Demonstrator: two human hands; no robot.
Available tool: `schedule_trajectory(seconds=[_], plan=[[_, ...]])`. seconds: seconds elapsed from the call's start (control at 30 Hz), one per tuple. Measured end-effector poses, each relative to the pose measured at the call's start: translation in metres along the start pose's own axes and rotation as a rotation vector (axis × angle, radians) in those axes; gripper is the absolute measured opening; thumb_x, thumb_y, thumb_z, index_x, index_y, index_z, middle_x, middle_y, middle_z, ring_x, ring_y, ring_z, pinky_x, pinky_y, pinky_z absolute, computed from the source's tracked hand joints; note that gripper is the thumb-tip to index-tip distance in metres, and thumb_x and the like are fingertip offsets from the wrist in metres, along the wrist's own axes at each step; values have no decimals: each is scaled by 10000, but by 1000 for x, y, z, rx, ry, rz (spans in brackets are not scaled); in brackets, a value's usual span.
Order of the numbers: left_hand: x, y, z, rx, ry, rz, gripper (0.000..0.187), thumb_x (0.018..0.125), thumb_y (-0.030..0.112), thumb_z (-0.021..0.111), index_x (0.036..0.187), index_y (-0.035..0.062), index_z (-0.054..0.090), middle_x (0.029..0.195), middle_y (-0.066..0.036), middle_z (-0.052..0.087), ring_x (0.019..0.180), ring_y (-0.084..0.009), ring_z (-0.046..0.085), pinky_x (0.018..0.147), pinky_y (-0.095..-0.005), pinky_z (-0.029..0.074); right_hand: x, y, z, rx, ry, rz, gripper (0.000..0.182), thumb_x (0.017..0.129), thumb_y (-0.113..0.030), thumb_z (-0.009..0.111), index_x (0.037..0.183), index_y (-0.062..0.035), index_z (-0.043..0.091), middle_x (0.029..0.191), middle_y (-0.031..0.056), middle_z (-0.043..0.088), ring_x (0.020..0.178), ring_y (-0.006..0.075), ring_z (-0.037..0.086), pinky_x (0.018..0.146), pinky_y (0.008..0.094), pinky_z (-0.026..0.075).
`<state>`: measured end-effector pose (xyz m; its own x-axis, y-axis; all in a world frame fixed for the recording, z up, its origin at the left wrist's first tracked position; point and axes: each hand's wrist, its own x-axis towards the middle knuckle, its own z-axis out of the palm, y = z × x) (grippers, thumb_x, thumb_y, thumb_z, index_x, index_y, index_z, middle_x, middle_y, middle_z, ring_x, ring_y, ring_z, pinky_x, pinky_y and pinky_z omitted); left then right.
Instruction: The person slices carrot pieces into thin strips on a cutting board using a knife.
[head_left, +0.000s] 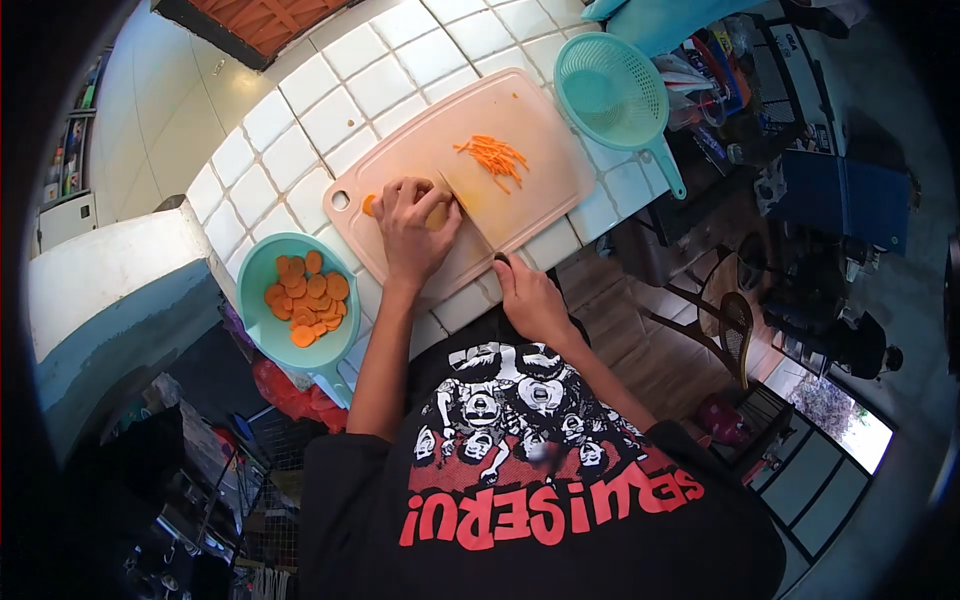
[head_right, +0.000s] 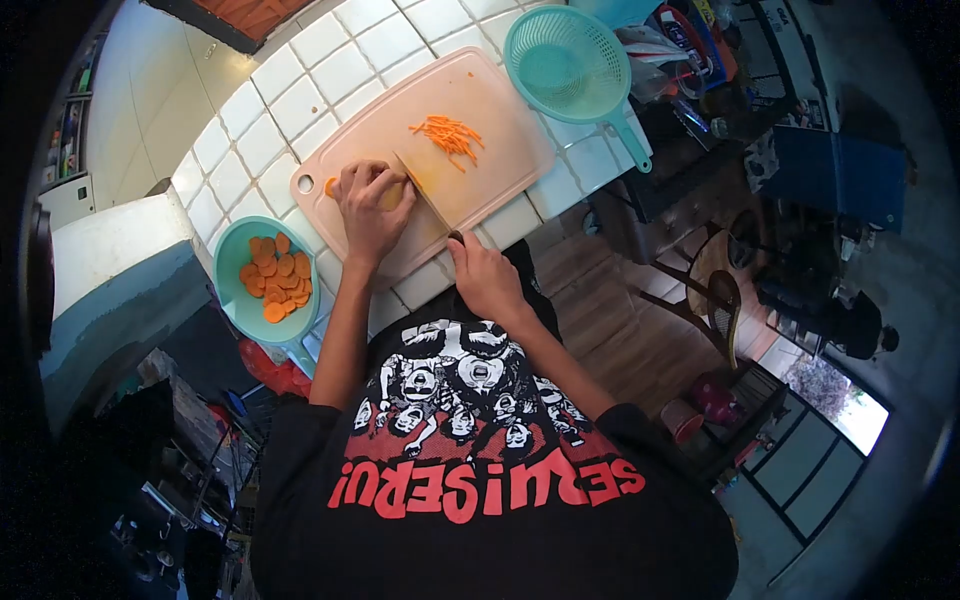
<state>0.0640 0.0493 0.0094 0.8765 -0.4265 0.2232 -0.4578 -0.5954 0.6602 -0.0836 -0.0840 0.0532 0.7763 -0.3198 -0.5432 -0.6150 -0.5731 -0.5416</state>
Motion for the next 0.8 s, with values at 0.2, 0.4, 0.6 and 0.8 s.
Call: schedule_trajectory(seconds=[0.2,0.4,0.6,0.8], plan=[[-1,-2,0,10,0,13,134,793,201,793,883,112,748,1013,-44,642,1094,-253,555,960,-414,346,-10,9,-1,-13,-8,19,427,1081,-419,411,1056,-23,571,832,323,671,855,553,637,754,648,490],[-3,-1,0,24,-8,-5,143,810,211,797,914,118,768,1030,-41,639,1098,-249,555,963,-415,346,-14,20,1,31,78,60,463,1074,-441,437,931,-27,589,815,301,673,844,543,633,725,640,480],[-2,2,-1,-4,3,-15,141,800,207,797,894,108,759,1017,-45,638,1107,-252,554,959,-414,346,-10,18,7,96,102,8,484,1076,-455,429,934,-19,585,813,306,664,847,548,626,727,635,475],[-1,2,-1,-4,14,-5,142,791,202,799,879,102,749,1011,-49,640,1106,-255,555,959,-417,345,-11,15,10,123,48,28,491,1080,-456,420,930,-16,580,821,317,661,856,552,623,741,636,476]])
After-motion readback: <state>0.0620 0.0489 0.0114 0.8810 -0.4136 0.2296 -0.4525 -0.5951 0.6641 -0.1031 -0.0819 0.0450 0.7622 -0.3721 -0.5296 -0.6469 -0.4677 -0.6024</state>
